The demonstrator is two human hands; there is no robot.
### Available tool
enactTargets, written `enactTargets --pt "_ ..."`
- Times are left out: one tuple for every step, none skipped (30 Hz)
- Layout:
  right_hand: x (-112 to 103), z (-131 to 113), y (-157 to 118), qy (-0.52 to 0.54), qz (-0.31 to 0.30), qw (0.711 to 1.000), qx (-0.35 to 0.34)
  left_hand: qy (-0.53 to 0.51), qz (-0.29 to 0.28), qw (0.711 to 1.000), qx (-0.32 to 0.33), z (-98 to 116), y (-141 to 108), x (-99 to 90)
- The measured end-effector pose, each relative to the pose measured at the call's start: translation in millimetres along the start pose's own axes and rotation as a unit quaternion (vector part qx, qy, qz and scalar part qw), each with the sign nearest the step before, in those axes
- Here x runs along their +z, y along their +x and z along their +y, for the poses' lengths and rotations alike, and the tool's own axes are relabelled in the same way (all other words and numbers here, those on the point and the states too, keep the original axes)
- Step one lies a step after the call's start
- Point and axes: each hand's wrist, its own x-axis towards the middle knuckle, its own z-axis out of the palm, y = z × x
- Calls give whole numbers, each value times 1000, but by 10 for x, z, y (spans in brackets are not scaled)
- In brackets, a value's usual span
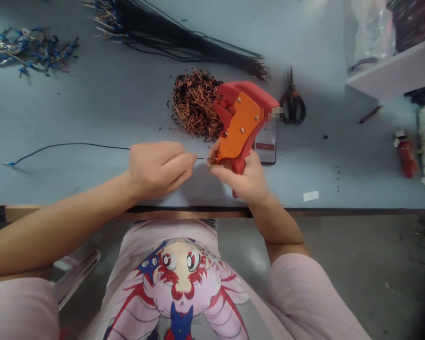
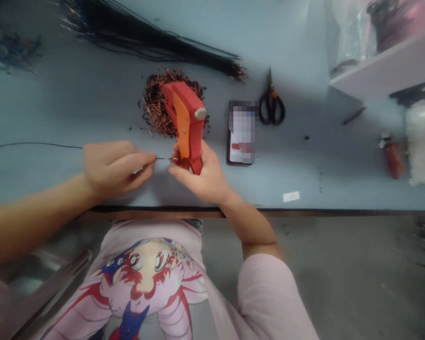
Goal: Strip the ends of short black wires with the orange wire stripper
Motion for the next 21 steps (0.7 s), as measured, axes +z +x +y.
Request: enactTargets --pt "21 -5 -6 -8 0 1000 -11 0 6 1000 13 10 1 4" --pt "38 -6 -11 -16 1 1000 -20 -1 14 1000 22 18 4 8" --pt "50 -4 -14 -25 2 999 -29 -2 17 999 27 23 9 10" --pt "58 3 -15 -33 4 999 -40 -2 17 999 32 28 13 11" --pt "63 16 -15 -41 5 998 -51 0 11 999 37 32 16 9" --pt "65 32 -13 -47 5 997 -62 3 1 999 43 36 18 7" --pt "64 51 -11 -50 3 996 -72 4 -10 999 49 40 19 4" --pt "62 69 -8 -51 2 996 -79 4 -17 998 54 44 18 1" --pt "59 85 -7 -51 1 995 -82 3 -23 998 56 49 16 -2" --pt "55 96 -6 -54 1 995 -82 1 -25 998 56 55 15 -5" --pt "49 103 -6 -58 2 995 -81 -1 -27 998 55 60 15 -8" --pt "43 104 -7 -64 5 995 -79 -4 -30 998 54 66 16 -12" --pt "37 101 -8 -69 7 995 -76 -6 -36 998 53 72 20 -17" --pt "30 95 -10 -73 9 995 -74 -8 -43 998 53 77 26 -23" --pt "23 86 -11 -77 8 994 -73 -10 -50 997 53 80 33 -30" --pt "17 77 -12 -79 6 994 -71 -12 -55 997 53 83 42 -39" --pt "12 69 -12 -81 3 994 -69 -15 -60 997 52 84 51 -49" --pt "7 61 -12 -82 1 994 -68 -19 -64 997 51 85 59 -59" --pt "5 55 -11 -83 -2 994 -68 -23 -68 996 49 85 66 -68" --pt "4 51 -11 -84 -4 994 -67 -26 -71 996 45 86 72 -76" --pt "6 50 -11 -85 -6 994 -67 -29 -73 996 41 89 77 -83"
